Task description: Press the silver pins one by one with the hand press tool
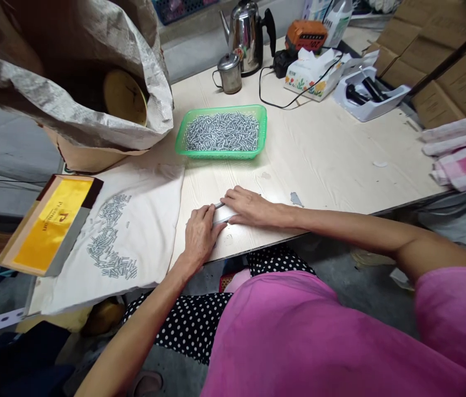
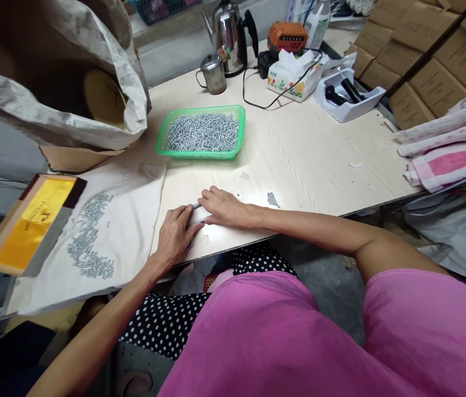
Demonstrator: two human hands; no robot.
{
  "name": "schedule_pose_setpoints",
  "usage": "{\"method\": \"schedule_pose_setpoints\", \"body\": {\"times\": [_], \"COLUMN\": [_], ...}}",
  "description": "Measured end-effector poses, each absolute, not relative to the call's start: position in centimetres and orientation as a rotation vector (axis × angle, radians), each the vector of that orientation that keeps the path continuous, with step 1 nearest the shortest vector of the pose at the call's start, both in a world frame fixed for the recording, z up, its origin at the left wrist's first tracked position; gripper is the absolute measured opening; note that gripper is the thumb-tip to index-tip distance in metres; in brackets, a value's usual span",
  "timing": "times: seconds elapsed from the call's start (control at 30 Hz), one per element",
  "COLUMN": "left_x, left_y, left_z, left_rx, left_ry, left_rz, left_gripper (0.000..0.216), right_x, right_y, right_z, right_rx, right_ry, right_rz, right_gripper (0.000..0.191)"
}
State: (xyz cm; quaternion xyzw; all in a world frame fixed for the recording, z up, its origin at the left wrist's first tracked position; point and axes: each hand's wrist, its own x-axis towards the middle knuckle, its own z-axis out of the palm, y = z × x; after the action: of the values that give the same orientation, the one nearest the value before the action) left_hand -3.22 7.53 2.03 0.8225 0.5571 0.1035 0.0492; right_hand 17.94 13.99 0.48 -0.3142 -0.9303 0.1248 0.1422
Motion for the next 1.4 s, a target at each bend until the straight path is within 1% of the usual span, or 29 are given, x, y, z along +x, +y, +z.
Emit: {"method": "schedule_pose_setpoints", "body": {"times": [0.03, 0.07, 0.1, 0.13, 0.2, 0.27, 0.37, 0.43, 0.5, 0.57, 0.67, 0.73, 0.83, 0.87, 0.93, 1.03, 1.1, 1.13, 1.2, 1.27, 1.33, 1.4], "left_x": [-3.1, -2.9, -2.6, -2.3, -1.6, -1.1, -0.8, -0.8, -0.8, -0.7, -0.5, -0.7, -3.0, -4.4, -8.3, -15.2, -19.0, -20.4, -22.2, -22.9, -23.4, -23.9], "left_y": [6.8, 6.0, 5.2, 4.3, 2.7, 1.6, 1.1, 1.3, 1.6, 1.5, 0.3, -1.3, -3.2, -3.3, -2.3, 1.5, 4.4, 5.6, 7.6, 8.7, 9.3, 9.5], "left_z": [1.7, 1.4, 1.1, 0.9, 0.6, 0.5, 0.5, 0.5, 0.3, 0.2, 0.6, 1.3, 3.0, 3.5, 4.7, 5.9, 6.1, 6.1, 5.9, 5.5, 5.0, 4.4], "left_rx": [2.517, 2.532, 2.547, 2.562, 2.581, 2.575, 2.530, 2.509, 2.496, 2.467, 2.430, 2.492, 2.652, 2.677, 2.608, 2.226, 2.037, 1.977, 1.908, 1.883, 1.884, 1.924], "left_ry": [1.696, 1.679, 1.649, 1.607, 1.505, 1.425, 1.398, 1.405, 1.413, 1.439, 1.437, 1.302, 1.123, 1.189, 1.589, 2.374, 2.625, 2.680, 2.710, 2.688, 2.654, 2.630], "left_rz": [0.373, 0.421, 0.456, 0.474, 0.466, 0.434, 0.417, 0.428, 0.437, 0.420, 0.419, 0.503, 0.722, 0.788, 0.874, 0.748, 0.496, 0.351, 0.090, -0.112, -0.241, -0.287], "left_gripper": [0.046, 0.049, 0.051, 0.053, 0.058, 0.060, 0.060, 0.061, 0.063, 0.063, 0.051, 0.039, 0.024, 0.021, 0.021, 0.028, 0.031, 0.032, 0.034, 0.036, 0.040, 0.044], "right_x": [18.2, 18.5, 18.6, 18.6, 18.2, 17.4, 15.7, 14.4, 12.8, 11.0, 8.6, 7.6, 6.8, 6.6, 6.3, 6.0, 6.4, 6.9, 8.4, 10.4, 12.4, 13.7], "right_y": [14.4, 14.8, 15.2, 15.7, 16.8, 18.0, 19.4, 19.4, 18.3, 16.5, 13.8, 13.0, 12.9, 12.9, 12.8, 12.5, 13.2, 14.0, 16.6, 19.8, 22.5, 23.6], "right_z": [0.7, 0.9, 1.0, 1.1, 1.1, 1.3, 2.3, 3.4, 4.5, 5.1, 4.8, 4.0, 2.6, 2.2, 1.6, 1.8, 3.0, 4.0, 6.4, 9.0, 11.0, 11.9], "right_rx": [-0.869, -0.835, -0.816, -0.821, -0.870, -0.943, -1.059, -1.097, -0.978, -0.675, -0.204, -0.051, 0.034, 0.041, 0.037, -0.049, -0.196, -0.284, -0.464, -0.666, -0.925, -1.146], "right_ry": [-2.687, -2.698, -2.712, -2.721, -2.730, -2.742, -2.770, -2.788, -2.843, -2.935, -3.016, -3.005, -2.956, -2.936, -2.867, -2.621, -2.386, -2.279, -2.137, -2.095, -2.086, -2.108], "right_rz": [0.393, 0.423, 0.448, 0.462, 0.468, 0.462, 0.427, 0.369, 0.294, 0.241, 0.183, 0.157, 0.209, 0.257, 0.418, 0.750, 0.870, 0.864, 0.721, 0.446, 0.142, -0.061], "right_gripper": [0.048, 0.053, 0.053, 0.048, 0.031, 0.022, 0.017, 0.018, 0.023, 0.021, 0.009, 0.014, 0.016, 0.016, 0.014, 0.012, 0.010, 0.009, 0.011, 0.013, 0.014, 0.020]}}
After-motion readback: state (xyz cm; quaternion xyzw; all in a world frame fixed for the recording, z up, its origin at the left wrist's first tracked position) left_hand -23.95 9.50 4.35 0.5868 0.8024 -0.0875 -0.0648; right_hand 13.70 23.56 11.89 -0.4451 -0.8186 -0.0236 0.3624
